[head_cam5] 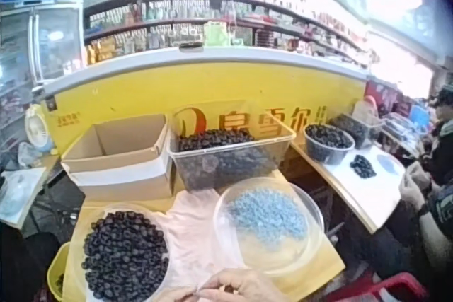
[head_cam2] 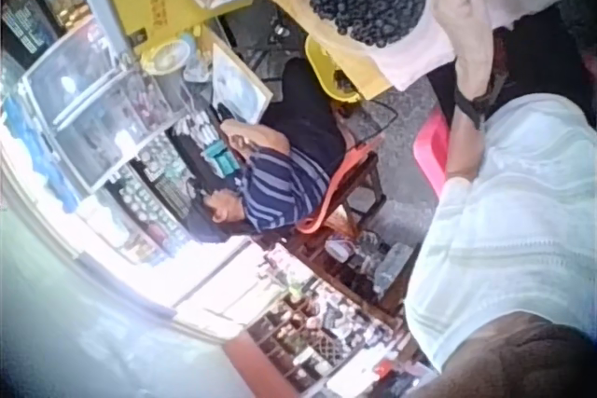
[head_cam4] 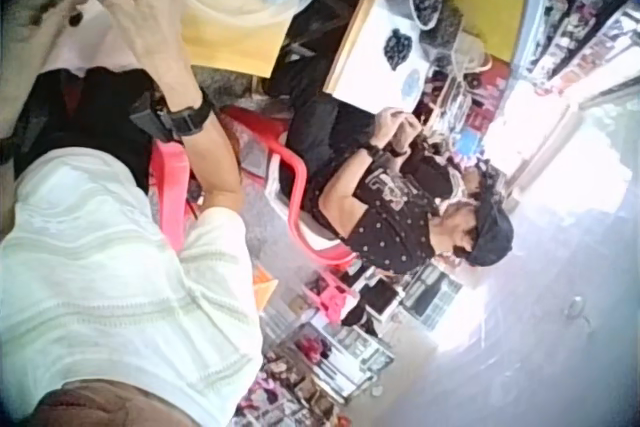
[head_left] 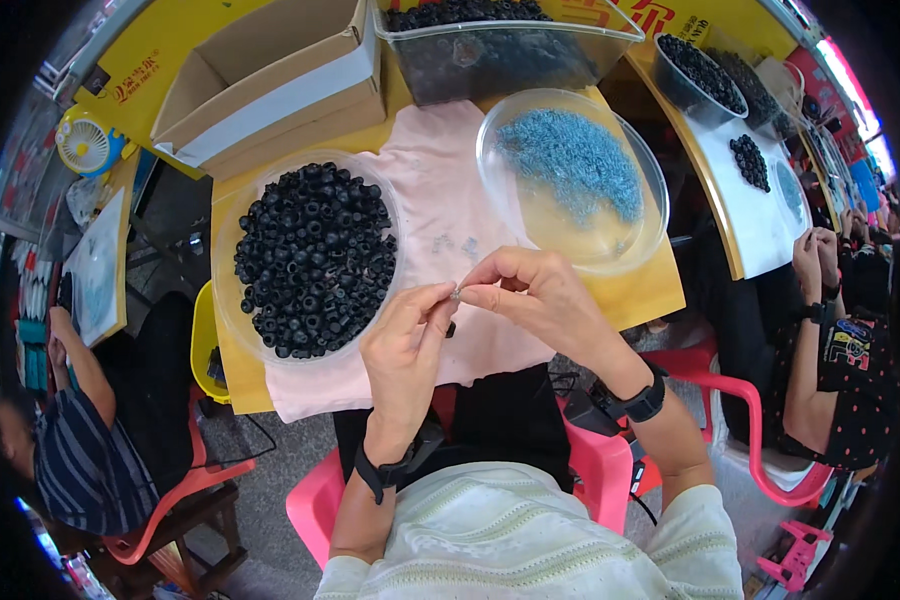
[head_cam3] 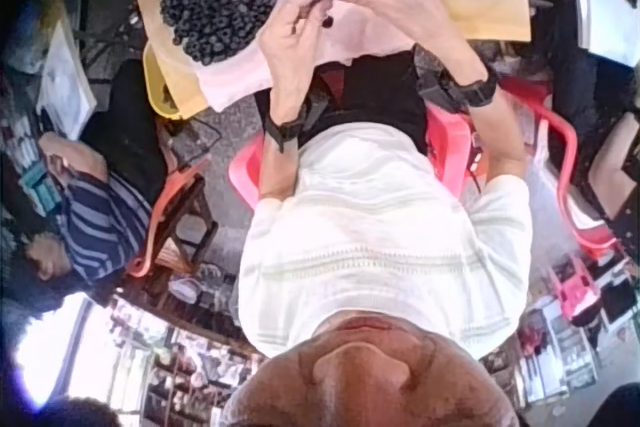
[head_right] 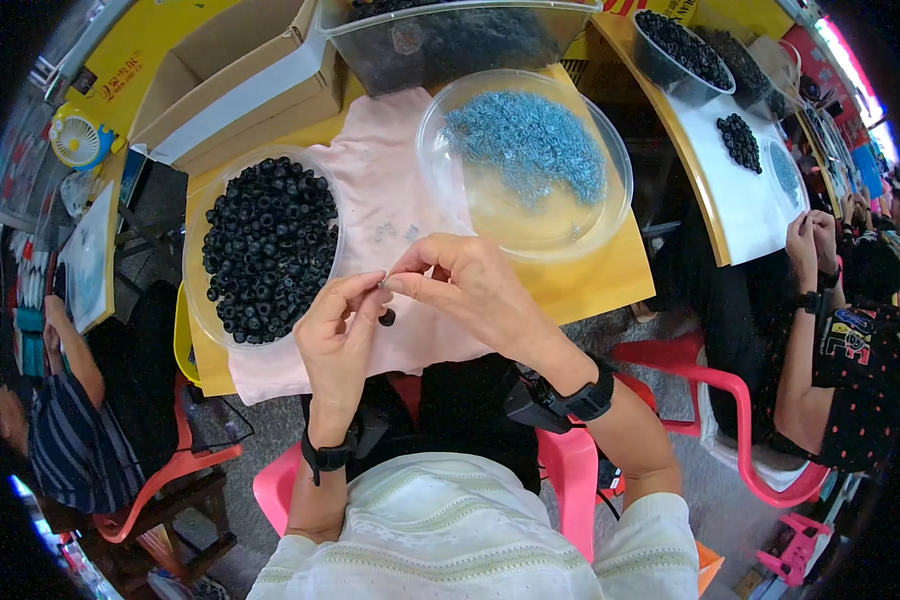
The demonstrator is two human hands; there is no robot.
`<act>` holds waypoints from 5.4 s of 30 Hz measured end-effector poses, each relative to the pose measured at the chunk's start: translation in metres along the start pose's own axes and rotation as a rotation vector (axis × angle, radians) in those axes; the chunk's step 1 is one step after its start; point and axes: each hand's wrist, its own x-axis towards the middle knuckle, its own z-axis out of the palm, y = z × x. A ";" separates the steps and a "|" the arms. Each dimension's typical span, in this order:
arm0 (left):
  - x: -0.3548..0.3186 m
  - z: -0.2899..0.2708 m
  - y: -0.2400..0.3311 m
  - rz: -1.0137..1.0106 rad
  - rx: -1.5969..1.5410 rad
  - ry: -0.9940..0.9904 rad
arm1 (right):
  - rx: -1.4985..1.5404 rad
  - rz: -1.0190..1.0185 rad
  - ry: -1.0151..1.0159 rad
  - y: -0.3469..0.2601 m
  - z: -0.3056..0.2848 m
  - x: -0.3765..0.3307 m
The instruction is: Assembling small black plastic components by inserting blue plastic pins.
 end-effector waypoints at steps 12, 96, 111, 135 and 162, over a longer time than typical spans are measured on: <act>0.005 0.004 0.014 -0.292 -0.270 -0.101 | 0.168 -0.120 0.175 0.010 0.007 -0.009; -0.046 -0.023 0.021 -0.173 -0.101 0.000 | -0.617 -0.349 0.190 0.024 0.042 -0.066; -0.054 -0.037 0.043 -0.392 -1.017 -0.071 | 0.126 -0.253 0.129 -0.056 0.026 -0.062; -0.049 -0.039 0.009 -0.541 -1.246 -0.019 | -0.413 -0.615 0.185 -0.033 0.065 -0.033; -0.038 -0.051 -0.028 -0.412 -1.354 -0.473 | -0.813 -0.479 -0.171 -0.025 0.110 0.097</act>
